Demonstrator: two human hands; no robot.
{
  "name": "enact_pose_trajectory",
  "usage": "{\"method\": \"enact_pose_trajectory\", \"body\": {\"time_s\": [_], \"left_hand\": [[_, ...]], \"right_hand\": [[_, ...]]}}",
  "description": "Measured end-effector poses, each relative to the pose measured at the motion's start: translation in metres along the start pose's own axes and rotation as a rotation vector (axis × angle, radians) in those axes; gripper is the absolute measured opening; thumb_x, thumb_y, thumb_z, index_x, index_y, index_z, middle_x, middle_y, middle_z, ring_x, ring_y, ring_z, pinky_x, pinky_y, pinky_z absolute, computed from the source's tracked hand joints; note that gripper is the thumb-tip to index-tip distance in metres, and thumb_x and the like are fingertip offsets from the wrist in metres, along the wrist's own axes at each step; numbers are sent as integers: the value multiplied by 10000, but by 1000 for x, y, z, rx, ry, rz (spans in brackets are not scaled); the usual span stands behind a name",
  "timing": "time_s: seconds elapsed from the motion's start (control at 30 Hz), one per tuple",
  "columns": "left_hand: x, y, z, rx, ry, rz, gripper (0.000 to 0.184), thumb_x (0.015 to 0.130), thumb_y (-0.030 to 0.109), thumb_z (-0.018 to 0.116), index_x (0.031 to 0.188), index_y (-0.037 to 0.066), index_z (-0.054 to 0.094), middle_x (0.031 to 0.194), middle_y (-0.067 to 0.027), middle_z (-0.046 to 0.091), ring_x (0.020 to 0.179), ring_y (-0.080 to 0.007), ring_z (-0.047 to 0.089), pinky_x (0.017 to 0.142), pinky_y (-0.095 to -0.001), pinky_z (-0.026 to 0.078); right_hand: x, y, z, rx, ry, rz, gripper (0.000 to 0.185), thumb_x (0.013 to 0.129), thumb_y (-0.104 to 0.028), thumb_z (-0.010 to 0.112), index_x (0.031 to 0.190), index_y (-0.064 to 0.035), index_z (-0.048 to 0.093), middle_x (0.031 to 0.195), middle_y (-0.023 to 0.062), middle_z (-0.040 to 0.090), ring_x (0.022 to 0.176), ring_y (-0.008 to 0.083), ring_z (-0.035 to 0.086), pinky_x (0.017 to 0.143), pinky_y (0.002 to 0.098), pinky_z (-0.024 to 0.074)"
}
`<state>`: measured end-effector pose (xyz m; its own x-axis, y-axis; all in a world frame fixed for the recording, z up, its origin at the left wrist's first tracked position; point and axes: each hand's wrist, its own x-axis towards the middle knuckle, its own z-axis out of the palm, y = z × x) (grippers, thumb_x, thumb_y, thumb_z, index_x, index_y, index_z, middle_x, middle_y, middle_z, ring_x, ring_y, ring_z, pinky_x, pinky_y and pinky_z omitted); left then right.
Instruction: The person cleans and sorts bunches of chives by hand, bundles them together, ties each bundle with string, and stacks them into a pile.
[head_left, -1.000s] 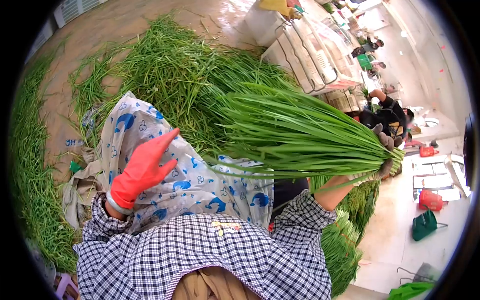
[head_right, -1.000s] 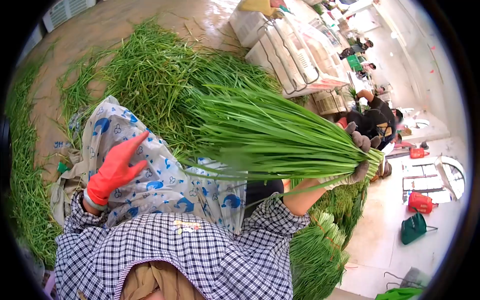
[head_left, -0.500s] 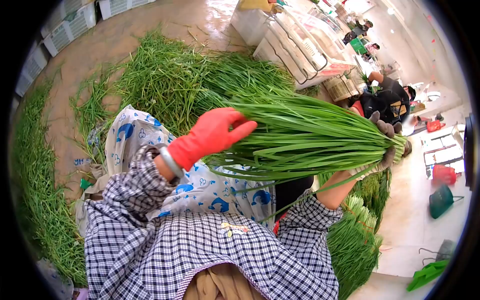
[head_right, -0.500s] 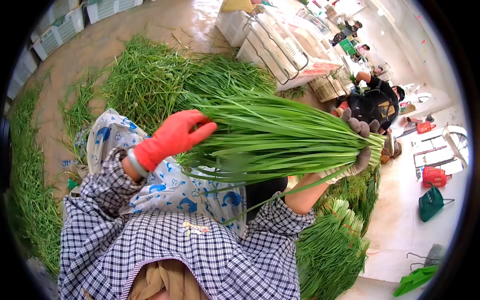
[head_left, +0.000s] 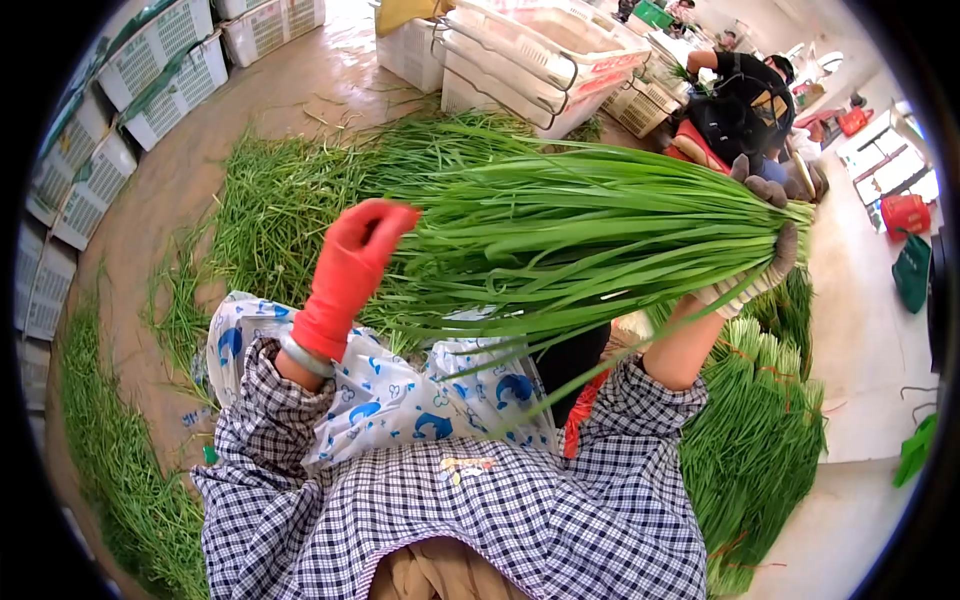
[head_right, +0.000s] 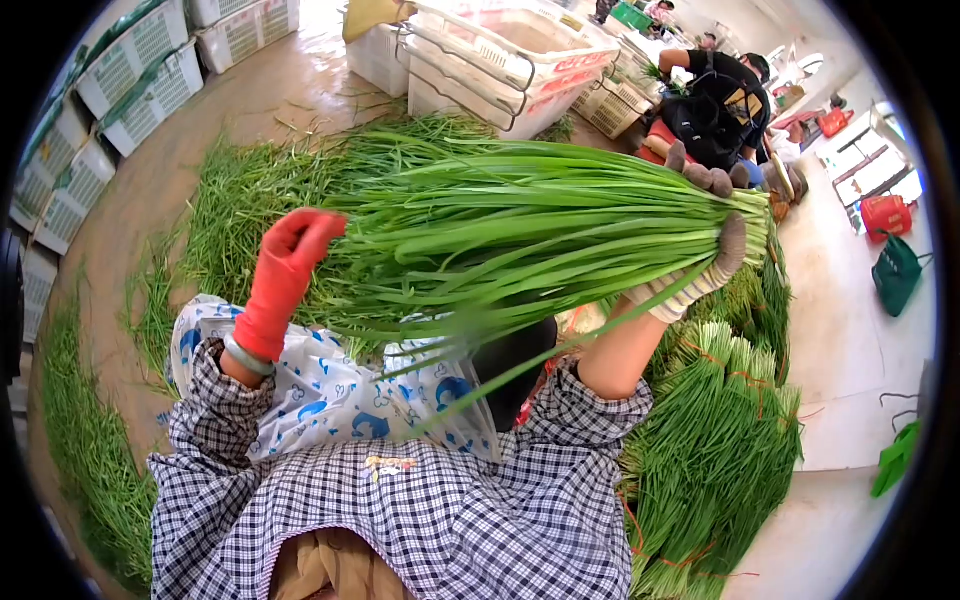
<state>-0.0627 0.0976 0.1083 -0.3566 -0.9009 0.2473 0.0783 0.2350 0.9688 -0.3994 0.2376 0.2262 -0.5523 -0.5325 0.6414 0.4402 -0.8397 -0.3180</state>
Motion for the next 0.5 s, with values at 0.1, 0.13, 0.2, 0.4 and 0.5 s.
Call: {"method": "enact_pose_trajectory", "body": {"time_s": [0.1,0.13,0.2,0.4,0.5], "left_hand": [[6,33,27,264,-133,238,194,869,169,676,1035,70,691,771,-15,622,588,-99,528,554,-249,447],[9,37,32,429,-203,337,231,835,150,703,1054,77,697,783,-32,629,587,-122,545,561,-265,462],[13,35,43,403,-232,353,193,815,116,710,1003,68,703,769,-32,614,576,-119,526,550,-267,446],[25,12,57,481,-268,620,105,831,91,704,769,26,648,641,-36,571,558,-135,515,532,-312,431],[25,5,59,159,-220,312,197,908,141,640,744,32,638,686,-28,620,547,-113,513,503,-296,406]], "right_hand": [[0,-2,-3,3,-54,3,443,863,-170,608,1260,-22,480,925,43,541,961,222,545,1177,508,215],[0,-1,-7,12,-54,1,443,863,-170,608,1260,-22,480,925,43,541,961,222,545,1177,508,215],[0,1,-8,87,-210,68,444,860,-185,604,1197,79,487,984,106,573,1099,258,517,1217,464,143],[-10,-3,-13,-56,-83,-29,484,895,-211,558,1309,-2,420,1043,93,576,1042,258,556,1173,516,221],[-15,-2,-20,-74,-18,-61,512,900,-224,554,1333,-1,397,1049,101,576,1064,270,549,1164,518,241]]}}
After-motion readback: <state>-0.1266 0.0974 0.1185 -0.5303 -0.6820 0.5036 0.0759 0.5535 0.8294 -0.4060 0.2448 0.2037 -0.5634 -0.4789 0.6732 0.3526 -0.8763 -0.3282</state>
